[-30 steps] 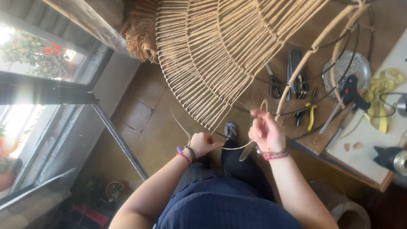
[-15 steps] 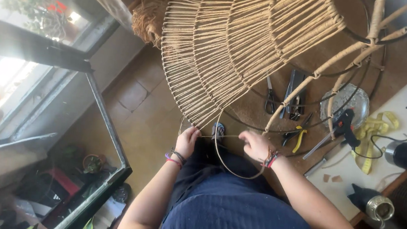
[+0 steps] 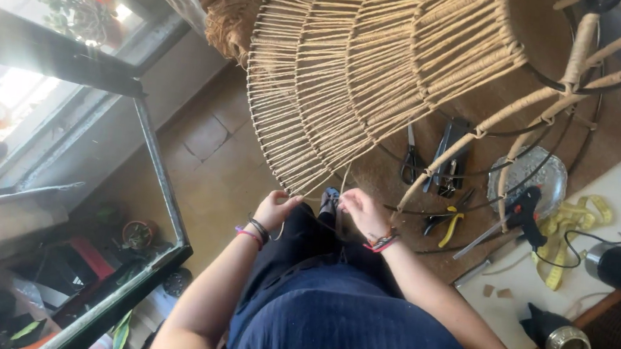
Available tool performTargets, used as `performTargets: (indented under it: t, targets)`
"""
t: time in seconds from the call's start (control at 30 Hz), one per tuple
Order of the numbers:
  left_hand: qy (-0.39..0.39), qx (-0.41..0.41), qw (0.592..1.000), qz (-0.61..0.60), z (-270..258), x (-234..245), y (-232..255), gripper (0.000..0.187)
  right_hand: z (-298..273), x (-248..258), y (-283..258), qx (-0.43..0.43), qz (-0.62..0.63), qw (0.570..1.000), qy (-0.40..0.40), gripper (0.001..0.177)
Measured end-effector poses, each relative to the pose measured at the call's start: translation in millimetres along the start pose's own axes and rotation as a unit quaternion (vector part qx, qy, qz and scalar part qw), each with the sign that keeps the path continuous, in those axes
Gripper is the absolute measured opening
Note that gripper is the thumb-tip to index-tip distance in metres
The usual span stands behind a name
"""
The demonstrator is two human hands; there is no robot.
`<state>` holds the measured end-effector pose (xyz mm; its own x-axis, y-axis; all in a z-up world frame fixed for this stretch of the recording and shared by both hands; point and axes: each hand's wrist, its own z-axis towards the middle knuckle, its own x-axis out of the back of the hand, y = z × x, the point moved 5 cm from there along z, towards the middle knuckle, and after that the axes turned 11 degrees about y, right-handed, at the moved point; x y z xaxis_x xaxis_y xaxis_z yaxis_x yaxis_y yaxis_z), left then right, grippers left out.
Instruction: Weaving a lampshade by threading thin wicker or wooden strips through a frame.
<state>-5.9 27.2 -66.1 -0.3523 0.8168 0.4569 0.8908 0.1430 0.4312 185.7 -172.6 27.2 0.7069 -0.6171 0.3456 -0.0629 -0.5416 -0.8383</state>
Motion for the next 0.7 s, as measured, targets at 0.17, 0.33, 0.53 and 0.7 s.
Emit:
performTargets:
  t: [0.17, 0.33, 0.53, 0.7]
  targets:
    - [-0.043, -0.012, 0.997, -0.063, -3, 0, -4, 0.065, -13, -21, 16, 0.122, -0.225, 0.962, 0.100, 0.037]
    - [-0.112, -0.067, 0.980, -0.153, -10, 2, 11, 0.040, -19, -31, 19, 0.176, -0.146, 0.963, 0.143, 0.031]
    - [-0.175, -0.077, 0.947, -0.258, -20, 5, 20, 0.022, -40, -63, 21, 0.215, -0.199, 0.937, 0.190, 0.022]
    - [-0.243, -0.156, 0.910, -0.298, -14, 0, 23, 0.027, -56, -110, 35, 0.302, -0.337, 0.841, 0.298, 0.016]
